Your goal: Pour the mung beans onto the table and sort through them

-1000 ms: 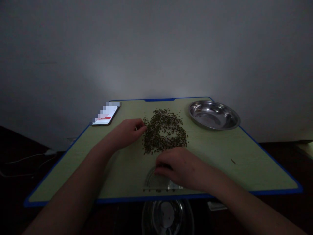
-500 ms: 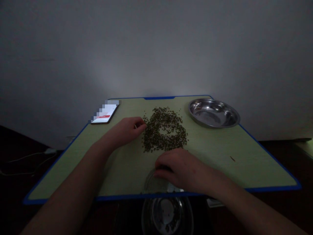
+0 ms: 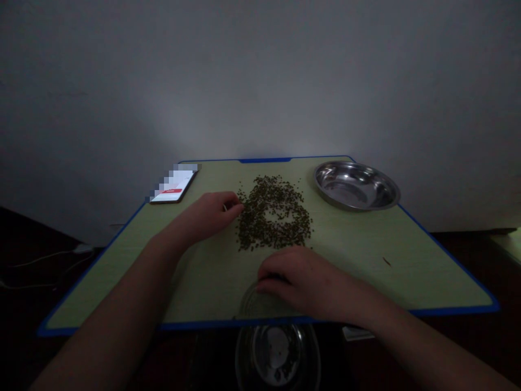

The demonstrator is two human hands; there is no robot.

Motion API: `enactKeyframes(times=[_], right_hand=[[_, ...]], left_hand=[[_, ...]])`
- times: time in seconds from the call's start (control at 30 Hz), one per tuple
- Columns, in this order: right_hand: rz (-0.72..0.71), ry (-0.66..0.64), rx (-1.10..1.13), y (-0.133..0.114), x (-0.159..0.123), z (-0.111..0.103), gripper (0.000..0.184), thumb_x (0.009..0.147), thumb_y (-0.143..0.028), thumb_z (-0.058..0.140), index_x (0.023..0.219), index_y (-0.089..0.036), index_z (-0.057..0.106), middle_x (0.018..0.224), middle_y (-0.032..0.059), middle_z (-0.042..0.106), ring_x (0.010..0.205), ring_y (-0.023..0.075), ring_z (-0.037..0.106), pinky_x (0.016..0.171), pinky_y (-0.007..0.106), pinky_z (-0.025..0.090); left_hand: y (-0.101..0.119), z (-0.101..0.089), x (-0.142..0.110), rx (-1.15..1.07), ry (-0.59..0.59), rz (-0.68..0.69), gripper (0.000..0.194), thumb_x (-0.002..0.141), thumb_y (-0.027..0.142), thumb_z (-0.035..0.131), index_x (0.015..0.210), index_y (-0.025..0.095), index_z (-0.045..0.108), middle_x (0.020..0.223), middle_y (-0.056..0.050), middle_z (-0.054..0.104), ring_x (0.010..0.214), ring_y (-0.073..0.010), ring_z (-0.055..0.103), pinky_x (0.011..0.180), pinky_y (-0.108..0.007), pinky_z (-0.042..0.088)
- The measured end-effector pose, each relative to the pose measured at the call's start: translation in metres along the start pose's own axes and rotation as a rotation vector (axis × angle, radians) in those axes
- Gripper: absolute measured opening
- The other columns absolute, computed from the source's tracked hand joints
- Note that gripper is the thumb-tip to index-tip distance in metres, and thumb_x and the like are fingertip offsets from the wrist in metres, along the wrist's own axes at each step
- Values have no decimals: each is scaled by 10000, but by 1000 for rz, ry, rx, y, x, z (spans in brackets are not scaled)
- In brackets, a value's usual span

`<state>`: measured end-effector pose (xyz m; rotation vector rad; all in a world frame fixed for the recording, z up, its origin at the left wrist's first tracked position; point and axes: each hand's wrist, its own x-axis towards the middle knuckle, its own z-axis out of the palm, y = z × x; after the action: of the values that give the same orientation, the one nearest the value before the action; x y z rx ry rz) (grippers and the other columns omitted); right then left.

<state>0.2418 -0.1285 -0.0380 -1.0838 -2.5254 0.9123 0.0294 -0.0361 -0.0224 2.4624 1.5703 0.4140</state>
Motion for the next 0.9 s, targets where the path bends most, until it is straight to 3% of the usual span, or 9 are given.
enactKeyframes(times=[0.23,0.43,0.6,0.9], right_hand=[[-6,3,-13,-1,-4,-4,193,916,-291,556,833,-175,687,754,8,686,695,123,600,638,236,413],[-73,103,-67,-6,5,-8,159,895,-260,581,816,-169,685,707,-1,666,632,111,567,588,223,387],[-143,38,-123,-12,22,-1,135,879,-237,597,841,-175,710,755,16,703,675,130,603,629,241,398],[-86,-45,-82,-5,25,3,168,891,-265,584,886,-181,729,812,32,728,732,152,642,668,250,426]], left_hand=[[0,-1,0,-16,2,1,263,872,351,458,831,178,652,814,-72,699,692,-178,598,619,-298,402],[0,-1,-1,-7,8,10,254,868,336,458,821,178,652,809,-75,695,695,-186,595,629,-312,401],[1,-1,-1,-11,-3,-1,245,866,329,465,818,178,652,807,-70,695,692,-184,591,625,-311,402],[0,-1,-2,-20,5,13,241,869,331,470,819,182,654,802,-62,699,686,-179,593,620,-306,405]])
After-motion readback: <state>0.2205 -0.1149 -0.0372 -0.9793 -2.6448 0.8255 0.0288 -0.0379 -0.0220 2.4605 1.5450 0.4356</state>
